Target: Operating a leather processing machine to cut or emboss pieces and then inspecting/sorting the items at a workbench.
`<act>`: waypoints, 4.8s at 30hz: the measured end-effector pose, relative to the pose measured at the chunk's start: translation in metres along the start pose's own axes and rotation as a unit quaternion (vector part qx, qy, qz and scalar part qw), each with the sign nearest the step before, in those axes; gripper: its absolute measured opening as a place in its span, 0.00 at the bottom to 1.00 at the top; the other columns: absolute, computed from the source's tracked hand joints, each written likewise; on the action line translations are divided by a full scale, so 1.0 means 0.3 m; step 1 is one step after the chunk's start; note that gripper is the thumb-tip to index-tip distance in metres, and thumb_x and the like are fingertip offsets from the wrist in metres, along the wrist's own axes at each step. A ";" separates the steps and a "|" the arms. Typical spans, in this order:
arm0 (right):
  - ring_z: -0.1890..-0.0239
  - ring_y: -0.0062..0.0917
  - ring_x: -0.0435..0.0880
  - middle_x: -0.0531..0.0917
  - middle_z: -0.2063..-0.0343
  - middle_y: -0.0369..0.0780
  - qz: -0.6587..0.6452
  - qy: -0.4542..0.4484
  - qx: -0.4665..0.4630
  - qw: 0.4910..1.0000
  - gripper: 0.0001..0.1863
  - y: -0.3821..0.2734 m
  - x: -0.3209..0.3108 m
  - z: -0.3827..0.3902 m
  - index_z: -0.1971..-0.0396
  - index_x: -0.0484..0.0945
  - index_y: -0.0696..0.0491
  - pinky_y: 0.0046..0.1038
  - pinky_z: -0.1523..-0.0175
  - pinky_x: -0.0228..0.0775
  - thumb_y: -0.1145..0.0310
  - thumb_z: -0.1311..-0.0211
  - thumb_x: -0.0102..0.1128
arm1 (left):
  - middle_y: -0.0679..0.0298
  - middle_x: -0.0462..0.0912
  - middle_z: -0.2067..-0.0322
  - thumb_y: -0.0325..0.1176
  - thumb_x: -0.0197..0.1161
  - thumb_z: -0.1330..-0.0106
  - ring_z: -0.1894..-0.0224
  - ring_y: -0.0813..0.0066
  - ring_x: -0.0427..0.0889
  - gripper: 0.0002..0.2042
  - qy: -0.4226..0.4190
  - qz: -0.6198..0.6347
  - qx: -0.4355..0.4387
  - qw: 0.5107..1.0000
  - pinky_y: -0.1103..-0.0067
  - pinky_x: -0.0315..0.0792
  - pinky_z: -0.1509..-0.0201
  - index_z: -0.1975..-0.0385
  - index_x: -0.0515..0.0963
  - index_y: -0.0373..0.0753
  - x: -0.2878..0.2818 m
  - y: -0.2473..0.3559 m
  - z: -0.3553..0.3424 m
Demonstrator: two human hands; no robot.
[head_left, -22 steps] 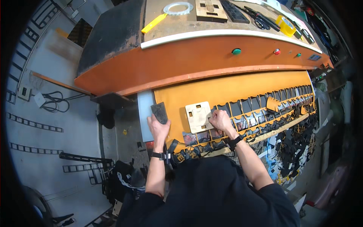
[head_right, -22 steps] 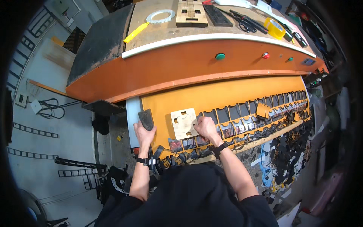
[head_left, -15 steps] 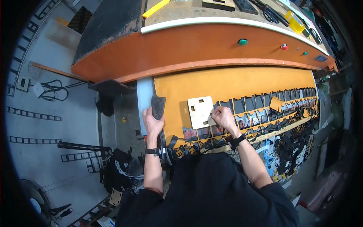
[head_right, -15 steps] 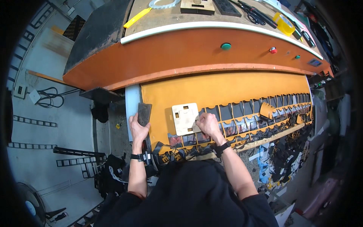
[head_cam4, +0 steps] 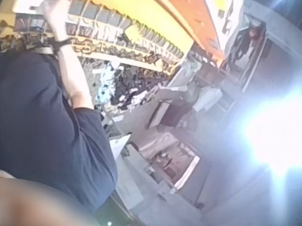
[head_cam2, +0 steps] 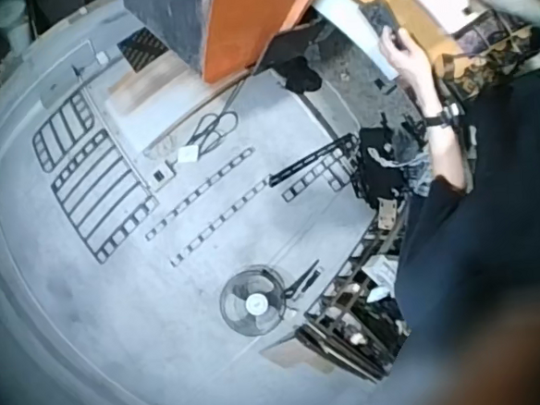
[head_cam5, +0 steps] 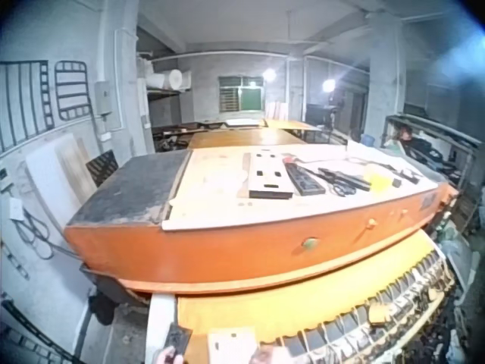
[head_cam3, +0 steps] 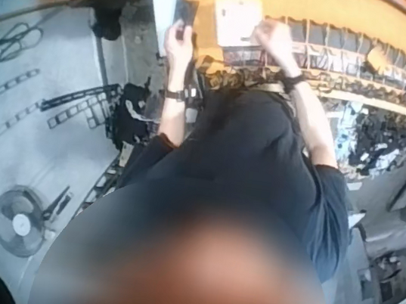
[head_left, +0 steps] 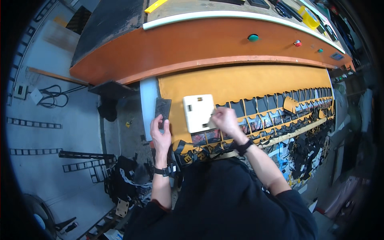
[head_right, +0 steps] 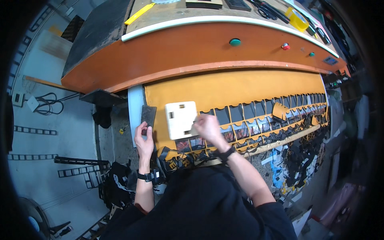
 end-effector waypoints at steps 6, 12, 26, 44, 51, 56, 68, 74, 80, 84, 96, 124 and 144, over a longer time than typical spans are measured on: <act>0.69 0.52 0.91 0.87 0.75 0.55 0.085 0.023 -0.050 0.995 0.12 -0.053 0.235 -0.004 0.74 0.84 0.61 0.46 0.57 0.86 0.67 0.41 0.71 | 0.43 0.83 0.40 0.33 0.68 0.23 0.37 0.48 0.80 0.21 -0.015 0.025 0.061 0.998 0.60 0.74 0.31 0.36 0.78 0.28 0.116 0.021 0.000; 0.70 0.50 0.91 0.89 0.75 0.51 0.050 0.021 -0.028 0.998 0.19 -0.059 0.193 0.016 0.68 0.88 0.61 0.45 0.59 0.85 0.57 0.40 0.77 | 0.41 0.71 0.29 0.32 0.76 0.35 0.28 0.38 0.69 0.34 -0.046 -0.047 0.184 0.981 0.52 0.65 0.23 0.30 0.71 0.29 0.168 0.009 0.029; 0.47 0.46 0.82 0.88 0.58 0.50 0.216 0.059 0.121 0.967 0.27 0.046 0.094 -0.010 0.55 0.84 0.58 0.48 0.38 0.63 0.57 0.49 0.84 | 0.43 0.70 0.27 0.31 0.70 0.33 0.27 0.40 0.66 0.29 -0.010 -0.067 0.208 0.976 0.51 0.62 0.22 0.32 0.74 0.30 0.204 0.025 0.058; 0.45 0.30 0.86 0.88 0.52 0.43 -0.211 0.171 0.043 0.961 0.17 0.187 -0.105 0.006 0.53 0.87 0.62 0.32 0.41 0.80 0.68 0.36 0.80 | 0.41 0.71 0.27 0.31 0.70 0.32 0.28 0.37 0.67 0.28 -0.026 -0.097 0.221 0.970 0.49 0.64 0.23 0.32 0.75 0.29 0.189 -0.014 0.054; 0.56 0.29 0.92 0.92 0.56 0.47 -0.027 0.250 0.173 0.952 0.37 0.492 -0.943 0.051 0.32 0.77 0.65 0.30 0.51 0.84 0.66 0.38 0.81 | 0.42 0.75 0.30 0.28 0.75 0.33 0.30 0.43 0.74 0.33 -0.044 -0.022 0.152 0.987 0.56 0.70 0.26 0.28 0.71 0.30 0.146 0.016 0.066; 0.45 0.35 0.91 0.90 0.46 0.48 0.269 0.405 0.201 0.850 0.45 0.735 -1.098 0.149 0.29 0.76 0.59 0.34 0.42 0.83 0.55 0.43 0.86 | 0.44 0.75 0.33 0.25 0.79 0.38 0.31 0.51 0.78 0.42 -0.125 0.069 0.011 0.990 0.61 0.77 0.31 0.23 0.66 0.33 0.165 -0.007 0.070; 0.22 0.42 0.71 0.80 0.30 0.48 0.128 -0.054 -0.231 0.963 0.49 -0.006 0.097 0.087 0.27 0.73 0.56 0.47 0.16 0.57 0.56 0.49 0.86 | 0.43 0.69 0.32 0.22 0.89 0.57 0.29 0.42 0.72 0.66 -0.160 0.016 0.070 0.985 0.57 0.71 0.24 0.16 0.49 0.38 0.169 0.018 0.075; 0.20 0.37 0.68 0.83 0.33 0.49 0.154 -0.088 -0.203 0.963 0.48 -0.004 0.165 0.081 0.29 0.75 0.57 0.48 0.13 0.49 0.55 0.48 0.85 | 0.42 0.72 0.35 0.24 0.89 0.55 0.30 0.41 0.72 0.66 -0.142 0.021 0.085 0.986 0.56 0.72 0.26 0.16 0.49 0.38 0.166 0.048 0.077; 0.20 0.38 0.69 0.82 0.32 0.47 0.134 -0.056 -0.174 0.974 0.47 0.033 0.109 0.092 0.27 0.74 0.57 0.47 0.14 0.51 0.57 0.46 0.83 | 0.44 0.73 0.37 0.29 0.90 0.53 0.34 0.41 0.74 0.64 -0.160 -0.002 0.104 0.982 0.54 0.72 0.28 0.16 0.51 0.38 0.194 0.090 0.087; 0.21 0.45 0.69 0.76 0.27 0.52 0.093 -0.076 -0.140 0.983 0.50 0.061 0.105 0.091 0.25 0.74 0.52 0.47 0.15 0.55 0.55 0.49 0.86 | 0.46 0.74 0.38 0.29 0.90 0.54 0.35 0.44 0.77 0.64 -0.141 0.012 0.119 0.983 0.57 0.74 0.30 0.16 0.52 0.38 0.214 0.076 0.104; 0.22 0.46 0.71 0.76 0.26 0.50 0.064 -0.075 -0.160 0.982 0.48 0.149 0.110 0.079 0.25 0.75 0.48 0.47 0.17 0.59 0.63 0.49 0.86 | 0.48 0.77 0.41 0.31 0.91 0.54 0.37 0.46 0.79 0.59 -0.124 0.009 0.108 0.986 0.59 0.77 0.32 0.18 0.60 0.38 0.226 0.087 0.106; 0.27 0.42 0.77 0.80 0.31 0.50 0.061 -0.037 -0.215 0.974 0.49 0.133 0.087 0.087 0.27 0.78 0.50 0.44 0.20 0.61 0.64 0.54 0.88 | 0.44 0.77 0.38 0.33 0.91 0.55 0.35 0.42 0.75 0.60 -0.100 0.019 0.167 0.981 0.55 0.73 0.30 0.19 0.59 0.35 0.220 0.073 0.121; 0.26 0.46 0.76 0.81 0.31 0.50 0.009 -0.036 -0.214 0.976 0.50 0.115 0.048 0.130 0.26 0.75 0.54 0.42 0.22 0.68 0.63 0.52 0.90 | 0.42 0.70 0.31 0.32 0.92 0.57 0.30 0.40 0.71 0.61 -0.087 0.025 0.199 0.976 0.53 0.68 0.25 0.19 0.59 0.36 0.193 0.061 0.166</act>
Point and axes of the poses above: each hand's wrist, its own z-axis away from the middle knuckle, its own x-axis out of the palm, y = z × x, the point moved 5 cm from there along -z, towards the middle knuckle
